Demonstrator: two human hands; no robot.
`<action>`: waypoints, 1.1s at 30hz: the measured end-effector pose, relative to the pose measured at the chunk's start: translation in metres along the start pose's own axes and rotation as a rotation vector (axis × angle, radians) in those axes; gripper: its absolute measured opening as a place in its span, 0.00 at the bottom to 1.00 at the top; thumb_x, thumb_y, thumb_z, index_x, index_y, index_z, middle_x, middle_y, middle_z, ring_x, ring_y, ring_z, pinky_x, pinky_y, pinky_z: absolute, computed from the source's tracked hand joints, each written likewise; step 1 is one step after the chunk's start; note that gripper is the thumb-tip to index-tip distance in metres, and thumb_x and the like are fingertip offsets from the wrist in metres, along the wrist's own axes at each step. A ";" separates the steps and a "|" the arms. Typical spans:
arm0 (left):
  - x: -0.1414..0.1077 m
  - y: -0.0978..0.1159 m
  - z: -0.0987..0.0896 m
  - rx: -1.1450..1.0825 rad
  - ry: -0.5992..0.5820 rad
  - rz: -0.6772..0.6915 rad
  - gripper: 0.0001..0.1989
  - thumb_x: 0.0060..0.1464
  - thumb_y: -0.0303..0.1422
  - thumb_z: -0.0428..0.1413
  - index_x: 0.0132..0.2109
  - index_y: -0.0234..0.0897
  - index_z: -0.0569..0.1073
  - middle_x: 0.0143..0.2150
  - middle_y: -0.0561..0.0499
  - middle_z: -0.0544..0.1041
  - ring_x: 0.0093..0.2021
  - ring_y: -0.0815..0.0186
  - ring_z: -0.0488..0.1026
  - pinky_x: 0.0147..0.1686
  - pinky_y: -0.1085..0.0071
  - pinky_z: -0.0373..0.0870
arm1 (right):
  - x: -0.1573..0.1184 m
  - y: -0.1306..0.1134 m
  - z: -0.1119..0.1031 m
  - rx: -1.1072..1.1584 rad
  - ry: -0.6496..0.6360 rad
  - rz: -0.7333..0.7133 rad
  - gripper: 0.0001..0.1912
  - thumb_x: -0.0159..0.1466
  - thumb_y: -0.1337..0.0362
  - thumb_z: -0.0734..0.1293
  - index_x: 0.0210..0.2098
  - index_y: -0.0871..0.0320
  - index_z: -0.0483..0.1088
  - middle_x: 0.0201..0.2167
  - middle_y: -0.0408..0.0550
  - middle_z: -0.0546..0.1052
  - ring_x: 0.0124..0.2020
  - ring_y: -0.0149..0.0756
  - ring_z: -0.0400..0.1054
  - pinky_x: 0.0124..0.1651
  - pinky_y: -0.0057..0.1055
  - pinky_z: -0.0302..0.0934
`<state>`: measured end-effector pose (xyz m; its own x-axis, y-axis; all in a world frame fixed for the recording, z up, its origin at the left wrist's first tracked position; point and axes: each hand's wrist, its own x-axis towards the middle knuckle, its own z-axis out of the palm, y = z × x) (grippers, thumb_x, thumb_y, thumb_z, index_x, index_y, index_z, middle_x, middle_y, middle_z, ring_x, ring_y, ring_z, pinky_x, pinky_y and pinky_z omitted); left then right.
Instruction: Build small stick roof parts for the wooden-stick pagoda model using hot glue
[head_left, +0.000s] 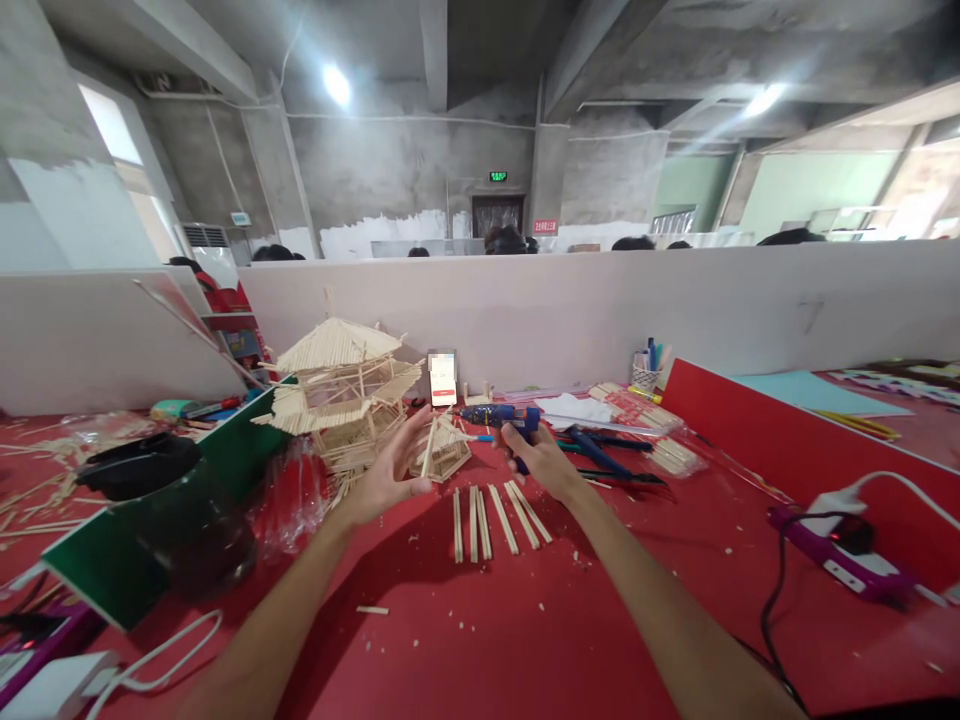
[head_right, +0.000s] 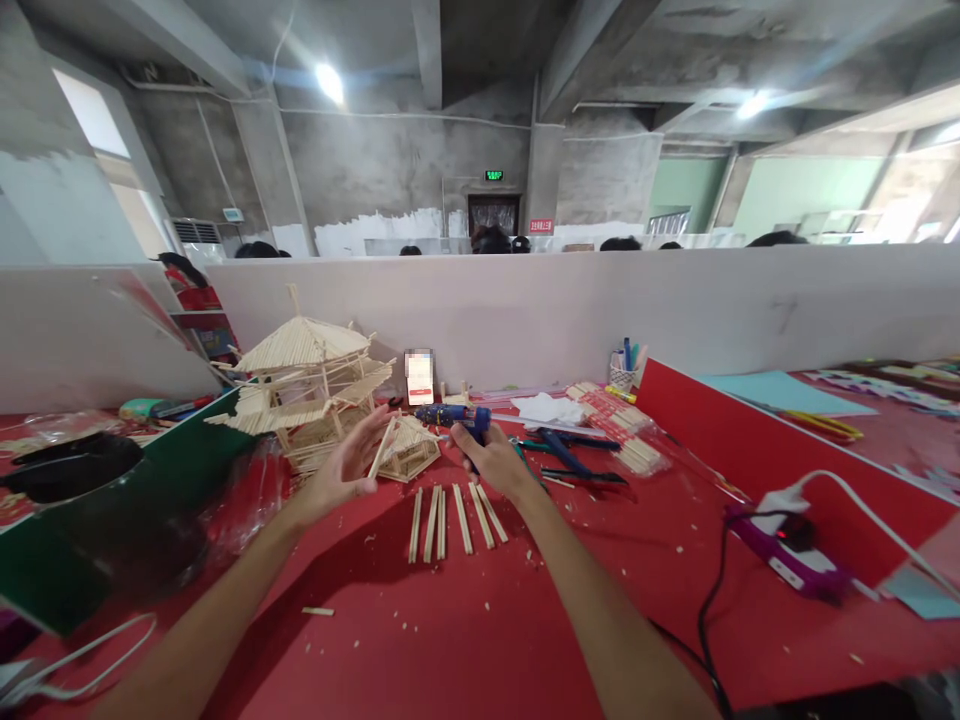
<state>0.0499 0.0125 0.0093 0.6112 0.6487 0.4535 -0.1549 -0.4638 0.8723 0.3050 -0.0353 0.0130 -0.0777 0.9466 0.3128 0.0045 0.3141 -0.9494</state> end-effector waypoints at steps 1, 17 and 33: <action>0.000 0.000 0.000 0.000 -0.004 0.002 0.49 0.46 0.45 0.68 0.70 0.51 0.54 0.73 0.46 0.51 0.72 0.46 0.45 0.70 0.50 0.46 | 0.000 0.001 0.000 -0.025 0.005 -0.007 0.30 0.57 0.35 0.65 0.29 0.59 0.70 0.17 0.39 0.63 0.16 0.27 0.56 0.16 0.25 0.54; 0.001 0.007 0.006 0.018 -0.034 0.011 0.50 0.46 0.48 0.67 0.71 0.51 0.53 0.73 0.45 0.51 0.72 0.45 0.46 0.69 0.50 0.47 | 0.002 0.012 0.001 -0.179 0.073 -0.043 0.29 0.61 0.37 0.63 0.22 0.57 0.67 0.15 0.41 0.64 0.13 0.28 0.57 0.14 0.27 0.54; 0.002 0.007 0.007 0.031 -0.017 0.021 0.49 0.45 0.49 0.67 0.70 0.51 0.54 0.73 0.44 0.52 0.72 0.46 0.46 0.69 0.48 0.46 | -0.001 0.007 -0.002 -0.240 0.048 -0.045 0.29 0.61 0.38 0.63 0.18 0.55 0.61 0.13 0.40 0.61 0.15 0.28 0.54 0.18 0.27 0.51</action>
<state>0.0552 0.0065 0.0154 0.6208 0.6286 0.4684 -0.1440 -0.4959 0.8563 0.3070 -0.0337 0.0059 -0.0353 0.9319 0.3611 0.2387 0.3587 -0.9024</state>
